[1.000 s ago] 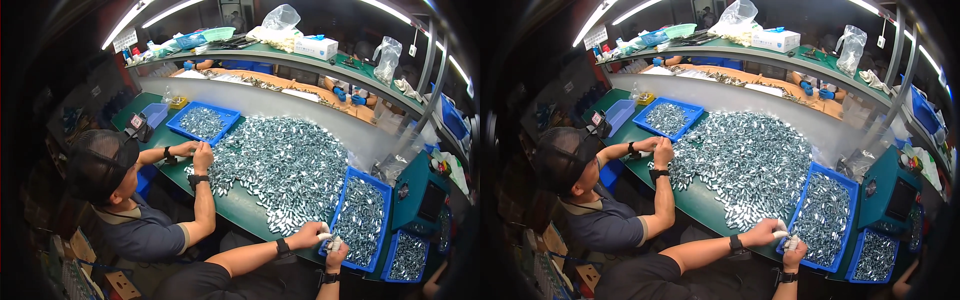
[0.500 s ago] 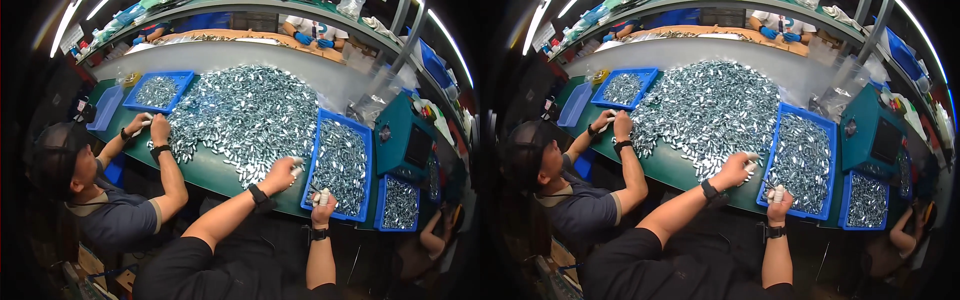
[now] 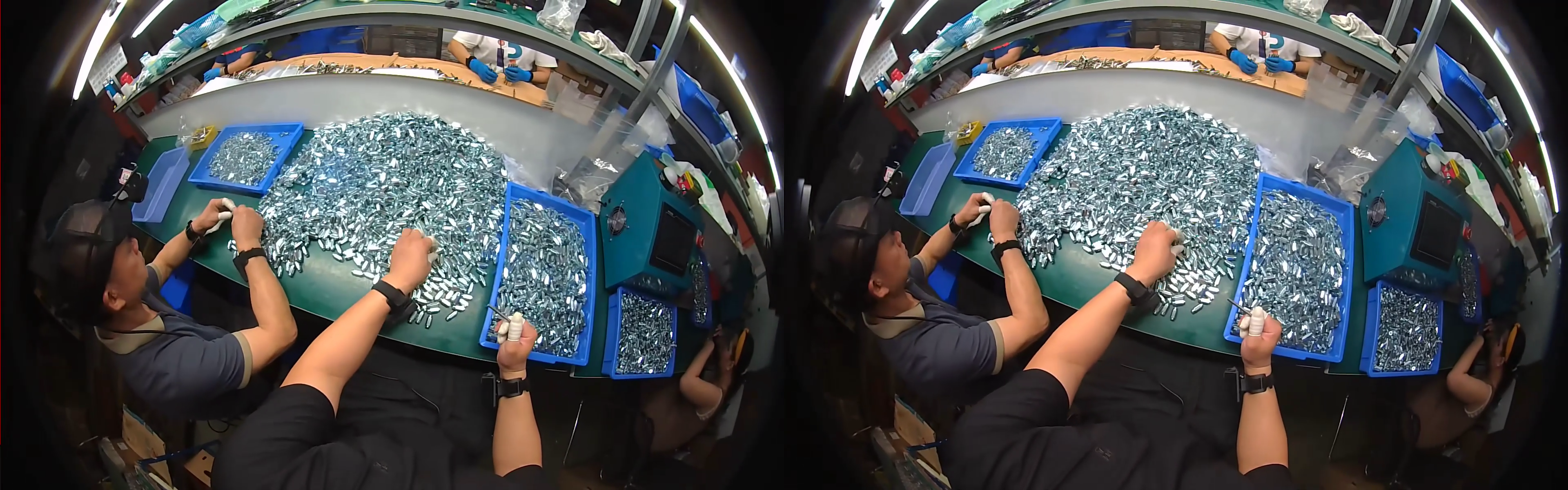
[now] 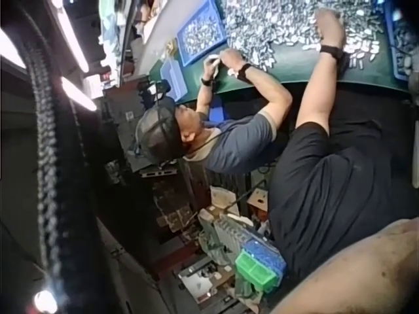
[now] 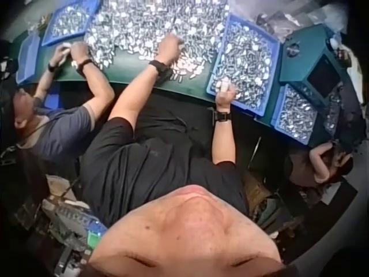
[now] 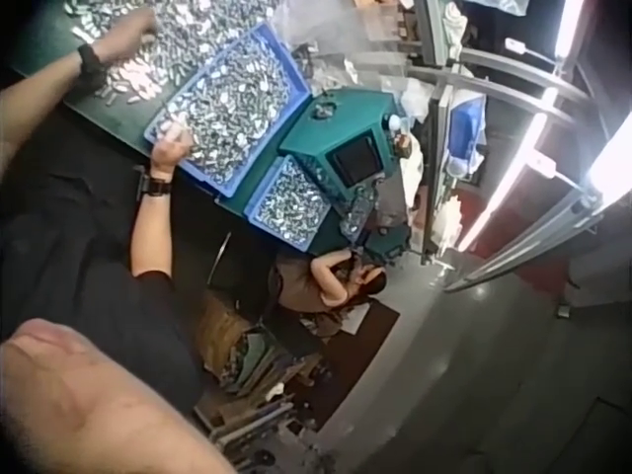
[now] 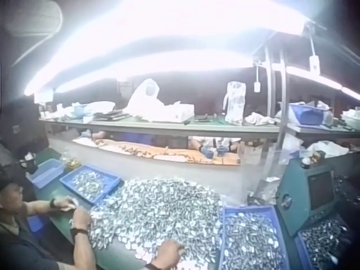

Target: The person picks up a metal part from a pile, inspects it while rotating it by hand, and places it into a blue tray.

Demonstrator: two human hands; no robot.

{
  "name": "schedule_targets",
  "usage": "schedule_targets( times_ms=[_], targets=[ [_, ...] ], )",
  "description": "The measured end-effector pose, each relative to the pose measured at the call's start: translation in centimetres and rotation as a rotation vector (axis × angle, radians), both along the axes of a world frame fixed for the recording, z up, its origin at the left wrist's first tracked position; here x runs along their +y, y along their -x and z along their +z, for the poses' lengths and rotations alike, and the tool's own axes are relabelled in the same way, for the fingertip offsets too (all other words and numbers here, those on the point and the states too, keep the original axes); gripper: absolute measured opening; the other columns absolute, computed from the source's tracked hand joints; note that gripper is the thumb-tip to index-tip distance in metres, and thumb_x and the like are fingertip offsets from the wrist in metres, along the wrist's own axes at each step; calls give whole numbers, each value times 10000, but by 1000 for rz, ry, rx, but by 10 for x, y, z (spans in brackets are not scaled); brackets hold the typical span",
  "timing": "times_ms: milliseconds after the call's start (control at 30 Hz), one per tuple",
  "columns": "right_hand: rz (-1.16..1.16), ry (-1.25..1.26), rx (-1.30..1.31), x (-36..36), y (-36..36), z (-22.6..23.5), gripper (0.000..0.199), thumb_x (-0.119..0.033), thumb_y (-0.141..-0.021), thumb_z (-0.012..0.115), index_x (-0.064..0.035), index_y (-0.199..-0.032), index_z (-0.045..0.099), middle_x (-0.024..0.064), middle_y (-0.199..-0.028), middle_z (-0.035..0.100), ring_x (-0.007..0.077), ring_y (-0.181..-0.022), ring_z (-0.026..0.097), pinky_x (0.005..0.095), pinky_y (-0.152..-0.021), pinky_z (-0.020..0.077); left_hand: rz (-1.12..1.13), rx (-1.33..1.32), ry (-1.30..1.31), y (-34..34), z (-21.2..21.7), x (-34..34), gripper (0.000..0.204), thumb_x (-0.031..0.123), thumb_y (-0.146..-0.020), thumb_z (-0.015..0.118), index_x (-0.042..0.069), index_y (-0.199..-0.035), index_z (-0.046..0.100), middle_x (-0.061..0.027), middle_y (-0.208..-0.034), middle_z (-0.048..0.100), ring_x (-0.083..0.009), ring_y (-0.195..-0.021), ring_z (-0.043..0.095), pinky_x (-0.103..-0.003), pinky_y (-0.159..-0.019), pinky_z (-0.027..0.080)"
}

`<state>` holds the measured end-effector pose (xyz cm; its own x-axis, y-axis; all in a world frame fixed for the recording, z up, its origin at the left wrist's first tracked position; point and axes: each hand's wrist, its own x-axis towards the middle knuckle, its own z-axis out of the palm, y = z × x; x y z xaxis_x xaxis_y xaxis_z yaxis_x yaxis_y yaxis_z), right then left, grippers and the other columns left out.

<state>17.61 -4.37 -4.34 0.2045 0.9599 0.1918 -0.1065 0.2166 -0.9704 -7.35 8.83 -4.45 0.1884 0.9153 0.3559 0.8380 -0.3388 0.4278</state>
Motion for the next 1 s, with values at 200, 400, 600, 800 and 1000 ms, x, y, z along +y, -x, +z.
schedule_targets(
  times_ms=[200,400,600,800,1000],
  targets=[
    [10,31,-62,0,-4,2,425,-292,-1005,493,-57,-654,539,5,-592,541,45,-480,422,202,-455,317,-84,-608,351,-13,22,-30,176,47,-832,669,48,-1007,680,-63,-902,654,-189,-804,619,-321,-724,493],
    [31,101,-83,7,-4,6,421,-297,-1001,504,-59,-657,547,-5,-586,533,41,-490,422,202,-467,325,-367,-1034,608,-33,31,-67,188,39,-915,604,36,-1094,664,-18,-956,655,-78,-858,591,-252,-763,485],
    [69,108,-229,8,-1,14,417,-244,-999,500,-51,-632,543,-28,-564,515,32,-482,414,203,-454,310,-471,-973,681,-42,39,-77,217,33,-926,583,48,-1128,662,-5,-959,647,-69,-820,564,-240,-757,474],
    [86,60,-401,4,-3,6,419,-194,-977,516,-39,-589,546,-21,-497,490,43,-446,413,231,-425,310,-472,-928,702,-44,31,-80,207,77,-943,573,55,-1127,666,5,-929,654,-71,-832,577,-243,-749,477],
    [78,-80,-524,3,1,12,373,-168,-940,562,-25,-597,585,28,-505,524,87,-454,483,268,-440,364,-521,-879,719,-56,24,-86,172,128,-941,589,30,-1068,651,-23,-890,669,-91,-852,614,-261,-764,492]
  ],
)
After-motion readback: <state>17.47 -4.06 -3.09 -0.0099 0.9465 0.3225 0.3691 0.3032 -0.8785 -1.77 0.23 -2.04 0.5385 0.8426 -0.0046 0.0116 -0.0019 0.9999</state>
